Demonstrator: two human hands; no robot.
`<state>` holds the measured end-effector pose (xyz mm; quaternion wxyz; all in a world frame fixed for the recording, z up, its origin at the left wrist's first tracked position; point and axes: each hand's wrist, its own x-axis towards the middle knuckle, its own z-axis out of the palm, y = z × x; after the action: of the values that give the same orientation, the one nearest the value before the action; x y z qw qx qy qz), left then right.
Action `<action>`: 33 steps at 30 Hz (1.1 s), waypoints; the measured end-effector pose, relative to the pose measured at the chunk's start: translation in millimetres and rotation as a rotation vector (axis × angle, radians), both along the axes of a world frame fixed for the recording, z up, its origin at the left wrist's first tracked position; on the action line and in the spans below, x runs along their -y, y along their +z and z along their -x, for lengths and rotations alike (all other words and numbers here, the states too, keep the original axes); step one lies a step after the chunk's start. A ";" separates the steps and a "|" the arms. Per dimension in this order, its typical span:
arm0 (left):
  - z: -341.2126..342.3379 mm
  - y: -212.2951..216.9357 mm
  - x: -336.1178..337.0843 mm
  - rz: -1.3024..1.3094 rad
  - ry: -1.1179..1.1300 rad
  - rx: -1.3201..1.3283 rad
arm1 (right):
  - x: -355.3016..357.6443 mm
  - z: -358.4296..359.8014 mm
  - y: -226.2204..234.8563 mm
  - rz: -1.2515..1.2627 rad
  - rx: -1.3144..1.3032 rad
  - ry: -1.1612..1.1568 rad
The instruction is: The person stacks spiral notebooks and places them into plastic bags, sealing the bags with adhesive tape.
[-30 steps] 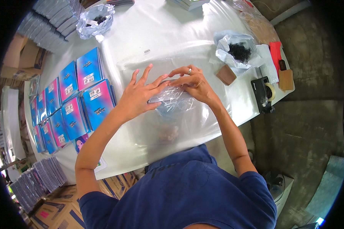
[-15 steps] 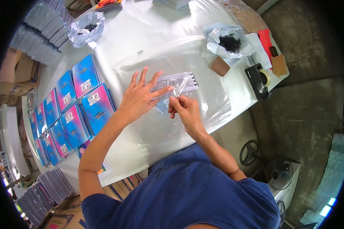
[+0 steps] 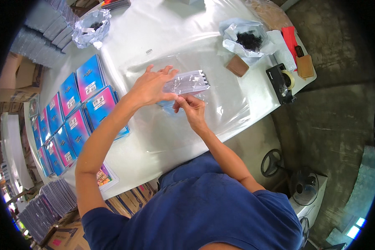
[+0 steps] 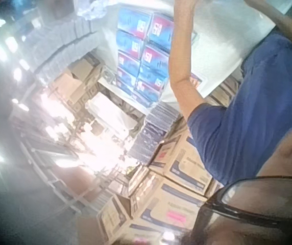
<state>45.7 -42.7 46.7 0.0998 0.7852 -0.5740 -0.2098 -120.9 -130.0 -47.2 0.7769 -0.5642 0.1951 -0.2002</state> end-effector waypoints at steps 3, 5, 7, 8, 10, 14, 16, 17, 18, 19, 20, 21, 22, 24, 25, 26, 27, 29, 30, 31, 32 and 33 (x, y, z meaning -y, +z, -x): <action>0.7 1.7 5.5 0.001 -0.005 0.065 | 40.6 11.0 1.4 0.191 -0.114 0.278; 2.8 6.8 2.0 -0.014 0.026 0.066 | 117.0 52.6 7.3 0.307 -0.154 0.471; 7.2 14.9 -1.4 -0.034 0.077 0.072 | 227.4 120.8 15.1 0.572 -0.183 0.203; 6.0 16.2 -1.3 -0.048 0.088 0.050 | 285.5 160.4 15.4 0.422 -0.223 -0.073; 3.6 15.2 3.7 -0.059 0.114 -0.004 | 382.1 221.4 30.3 0.744 -0.760 -0.611; 3.1 15.5 7.8 -0.098 0.176 -0.045 | 469.7 262.6 10.1 0.374 -1.018 -0.405; 15.5 20.0 5.6 -0.121 0.213 -0.062 | 476.5 272.9 15.3 0.258 -0.970 -0.196; 19.2 22.1 8.1 -0.128 0.228 -0.078 | 480.2 277.9 17.1 0.197 -0.939 -0.093; 19.9 22.7 12.6 -0.123 0.225 -0.087 | 489.0 288.4 13.4 0.115 -0.876 -0.088; 20.2 22.7 16.8 -0.118 0.223 -0.097 | 497.2 298.1 9.8 0.034 -0.812 -0.083; 20.5 21.9 22.2 -0.113 0.221 -0.108 | 504.0 308.7 6.4 -0.045 -0.748 -0.079; 20.6 25.2 19.6 -0.107 0.231 -0.107 | 500.9 302.5 2.0 -0.054 -0.630 -0.081; 20.8 28.2 16.5 -0.099 0.241 -0.105 | 492.1 298.1 0.6 -0.063 -0.511 -0.084; 21.3 32.6 12.7 -0.086 0.259 -0.114 | 473.0 297.6 -6.6 -0.086 -0.239 -0.102; 21.6 32.9 16.0 -0.079 0.258 -0.133 | 468.9 312.1 -16.3 -0.096 -0.094 -0.126; 21.7 30.2 17.7 -0.071 0.255 -0.154 | 465.9 328.1 -30.6 -0.103 0.049 -0.152; 20.3 24.6 21.8 -0.033 0.235 -0.211 | 464.3 351.3 -50.7 -0.083 -0.123 -0.332; 14.5 18.0 18.5 0.043 0.235 -0.290 | 462.4 346.8 -44.1 0.618 -0.544 -0.483; 11.5 12.5 16.0 0.066 0.207 -0.301 | 458.8 339.0 -37.6 0.974 -0.742 -0.539; 7.0 9.4 10.7 0.081 0.193 -0.300 | 447.6 324.0 -28.1 1.211 -1.045 -0.743; 2.1 6.4 5.9 0.097 0.180 -0.302 | 432.4 312.2 -17.1 1.441 -1.352 -0.950; -0.8 6.4 5.0 0.086 0.204 -0.298 | 408.7 292.5 -4.4 1.240 -1.296 -0.961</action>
<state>46.5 -47.6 53.1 0.2378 0.7946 -0.4787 -0.2879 -413.4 -538.6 -51.6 -0.0701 -0.7293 0.6465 -0.2128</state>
